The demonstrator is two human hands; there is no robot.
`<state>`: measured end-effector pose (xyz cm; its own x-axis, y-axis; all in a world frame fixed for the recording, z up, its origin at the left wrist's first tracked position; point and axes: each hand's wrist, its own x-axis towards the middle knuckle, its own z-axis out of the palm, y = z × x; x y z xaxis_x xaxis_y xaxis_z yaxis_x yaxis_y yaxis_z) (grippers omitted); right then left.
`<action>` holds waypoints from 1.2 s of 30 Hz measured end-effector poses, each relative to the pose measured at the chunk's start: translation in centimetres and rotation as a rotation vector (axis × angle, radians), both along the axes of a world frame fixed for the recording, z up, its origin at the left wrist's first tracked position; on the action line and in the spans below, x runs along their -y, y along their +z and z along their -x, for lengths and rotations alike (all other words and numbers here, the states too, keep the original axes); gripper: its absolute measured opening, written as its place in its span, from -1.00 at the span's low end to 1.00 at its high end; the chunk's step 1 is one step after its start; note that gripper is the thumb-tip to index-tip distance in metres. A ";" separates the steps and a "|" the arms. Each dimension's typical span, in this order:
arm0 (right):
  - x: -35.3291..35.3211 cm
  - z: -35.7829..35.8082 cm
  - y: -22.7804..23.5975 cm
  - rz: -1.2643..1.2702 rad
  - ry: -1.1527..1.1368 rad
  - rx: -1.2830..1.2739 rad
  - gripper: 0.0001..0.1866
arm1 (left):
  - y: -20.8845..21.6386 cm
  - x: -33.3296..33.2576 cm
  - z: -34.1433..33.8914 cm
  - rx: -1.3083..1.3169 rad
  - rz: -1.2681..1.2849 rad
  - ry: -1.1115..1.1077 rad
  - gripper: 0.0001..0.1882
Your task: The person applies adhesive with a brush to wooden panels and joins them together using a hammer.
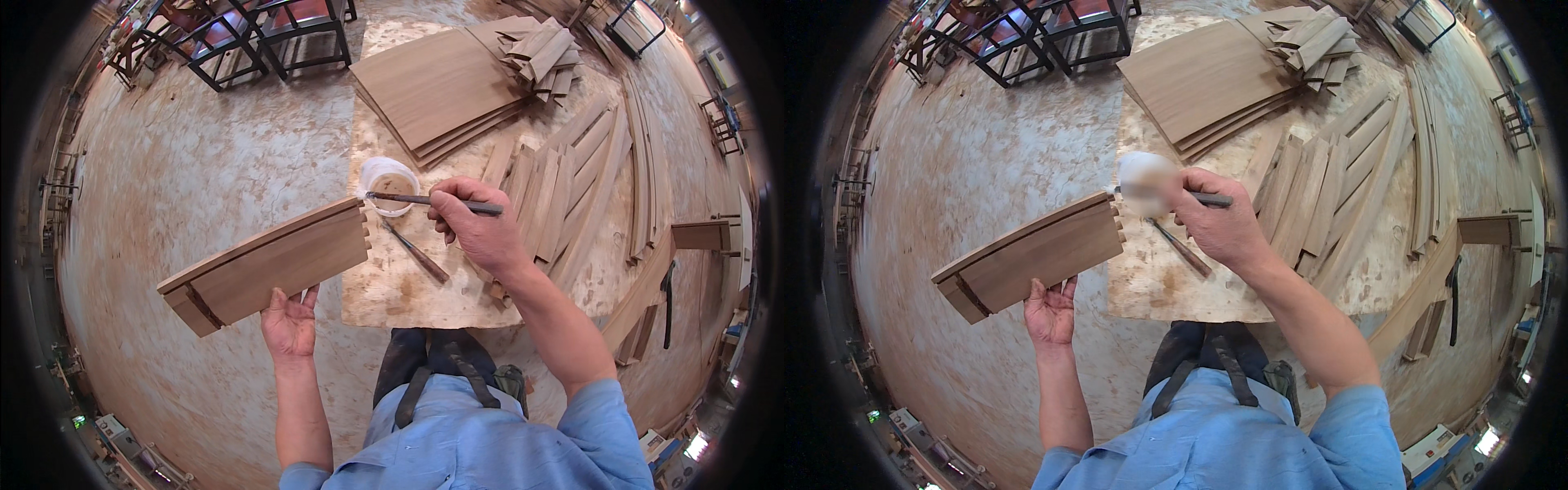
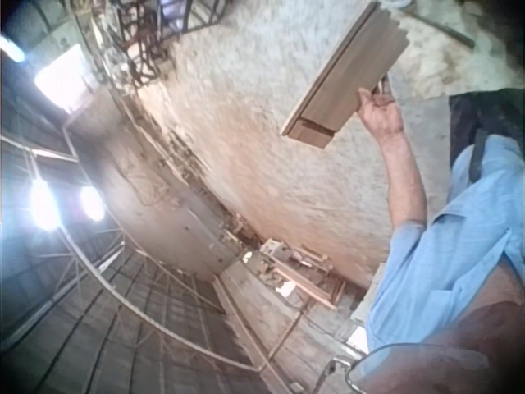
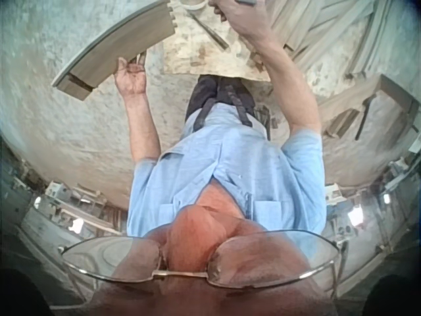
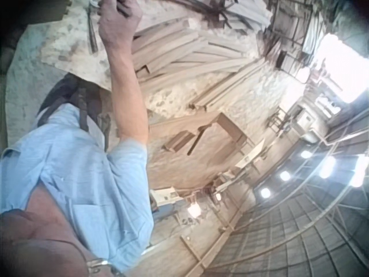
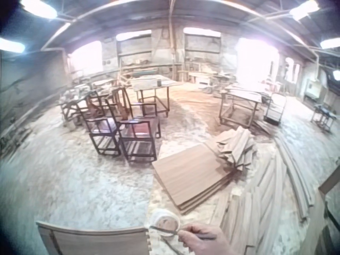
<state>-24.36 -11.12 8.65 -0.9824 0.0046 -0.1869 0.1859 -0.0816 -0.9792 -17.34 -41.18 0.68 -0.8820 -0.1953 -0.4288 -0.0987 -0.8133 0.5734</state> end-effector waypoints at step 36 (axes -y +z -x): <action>0.2 -3.4 -4.3 0.450 -0.282 0.082 -0.53 | -0.9 -1.8 0.1 -0.001 -0.045 -0.013 -0.57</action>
